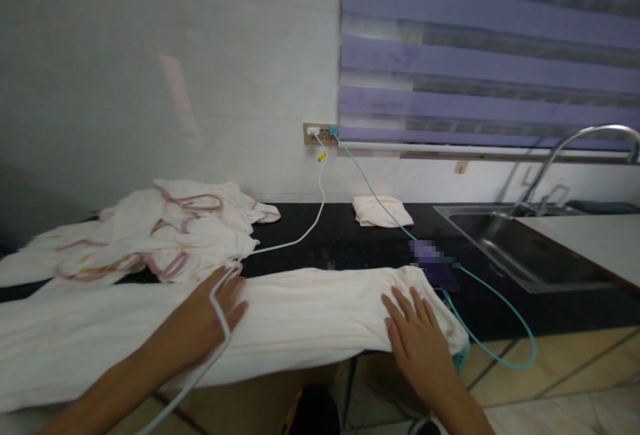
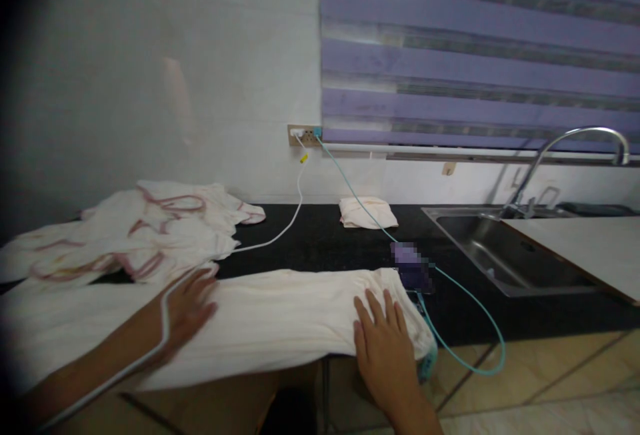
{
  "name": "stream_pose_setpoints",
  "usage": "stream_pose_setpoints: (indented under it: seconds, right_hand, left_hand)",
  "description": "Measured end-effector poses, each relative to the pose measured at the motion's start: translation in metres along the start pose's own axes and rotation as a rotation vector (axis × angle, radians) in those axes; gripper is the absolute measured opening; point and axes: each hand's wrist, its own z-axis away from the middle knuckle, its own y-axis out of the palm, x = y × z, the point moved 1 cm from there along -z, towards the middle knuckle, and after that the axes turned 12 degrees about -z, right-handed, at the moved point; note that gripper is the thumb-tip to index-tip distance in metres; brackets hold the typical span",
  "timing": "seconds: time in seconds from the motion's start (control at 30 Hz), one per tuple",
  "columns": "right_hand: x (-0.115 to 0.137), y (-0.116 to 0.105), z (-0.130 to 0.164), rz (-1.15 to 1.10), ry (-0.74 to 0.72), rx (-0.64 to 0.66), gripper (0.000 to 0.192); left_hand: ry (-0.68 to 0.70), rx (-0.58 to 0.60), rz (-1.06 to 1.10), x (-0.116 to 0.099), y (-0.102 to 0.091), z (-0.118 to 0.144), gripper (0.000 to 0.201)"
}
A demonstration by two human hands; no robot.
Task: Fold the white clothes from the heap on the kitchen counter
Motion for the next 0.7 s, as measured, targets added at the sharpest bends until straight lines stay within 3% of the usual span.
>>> stream_pose_setpoints:
  seconds: [0.2,0.33,0.43,0.53,0.7]
  right_hand:
    - [0.005,-0.001,-0.001,0.072,0.021,0.064,0.051]
    - [0.006,-0.002,-0.002,0.11,0.028,0.061,0.051]
    - [0.008,-0.001,-0.002,0.131,0.021,0.043,0.052]
    - [0.008,0.0,-0.002,0.146,0.015,0.023,0.053]
    - [0.006,0.002,-0.002,0.169,-0.002,0.002,0.052]
  left_hand:
    - [0.306,0.059,0.179,-0.146,-0.016,-0.079,0.043]
    - [0.337,0.067,0.344,-0.22,-0.02,-0.142,0.047]
    - [0.259,0.168,0.395,-0.258,-0.015,-0.181,0.056]
    - [0.325,0.221,0.423,-0.285,-0.01,-0.204,0.065]
    - [0.502,0.303,0.489,-0.295,-0.001,-0.22,0.076]
